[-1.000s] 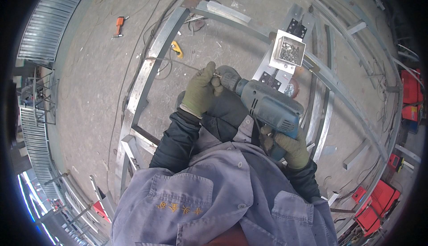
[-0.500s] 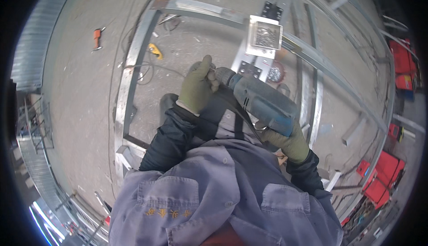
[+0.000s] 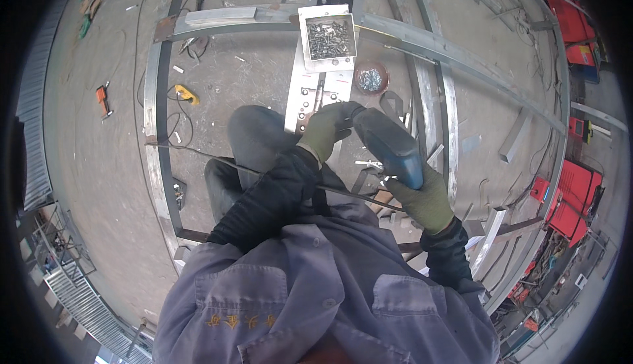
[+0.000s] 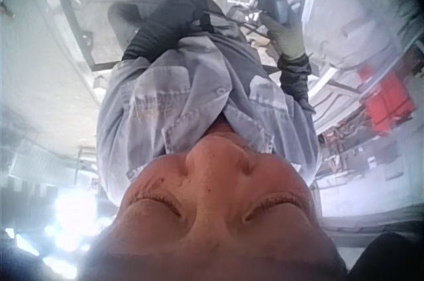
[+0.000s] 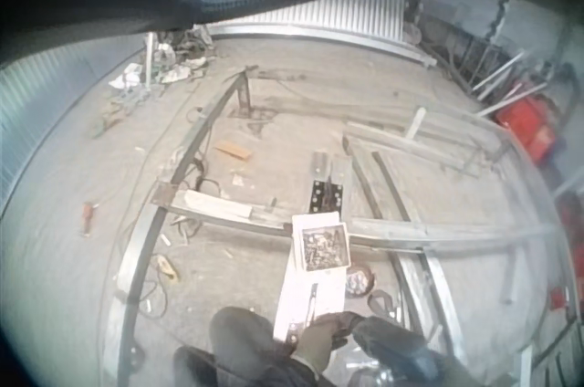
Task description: The person uses a corded electric drill to fasten screws into metal hinges attached to a metal frame. They repeatedly pick up screws, align them with holes, and drive them in while seated on the floor.
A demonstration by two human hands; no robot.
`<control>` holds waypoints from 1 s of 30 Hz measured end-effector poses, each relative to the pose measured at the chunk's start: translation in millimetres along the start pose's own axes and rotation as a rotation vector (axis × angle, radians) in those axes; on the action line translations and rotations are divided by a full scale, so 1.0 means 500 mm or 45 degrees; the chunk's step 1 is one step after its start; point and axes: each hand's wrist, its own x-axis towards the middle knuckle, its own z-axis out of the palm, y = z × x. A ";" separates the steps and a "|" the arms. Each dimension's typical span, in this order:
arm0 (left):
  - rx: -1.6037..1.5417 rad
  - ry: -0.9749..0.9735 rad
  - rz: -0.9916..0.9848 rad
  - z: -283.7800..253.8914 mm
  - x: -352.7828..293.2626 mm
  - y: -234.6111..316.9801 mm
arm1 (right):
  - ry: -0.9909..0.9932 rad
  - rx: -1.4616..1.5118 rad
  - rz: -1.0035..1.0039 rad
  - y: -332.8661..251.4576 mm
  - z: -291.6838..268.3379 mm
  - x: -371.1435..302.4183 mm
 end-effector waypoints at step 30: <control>0.625 -0.023 0.417 -0.090 0.097 -0.090 | -0.043 -0.803 -0.260 -0.054 0.035 0.063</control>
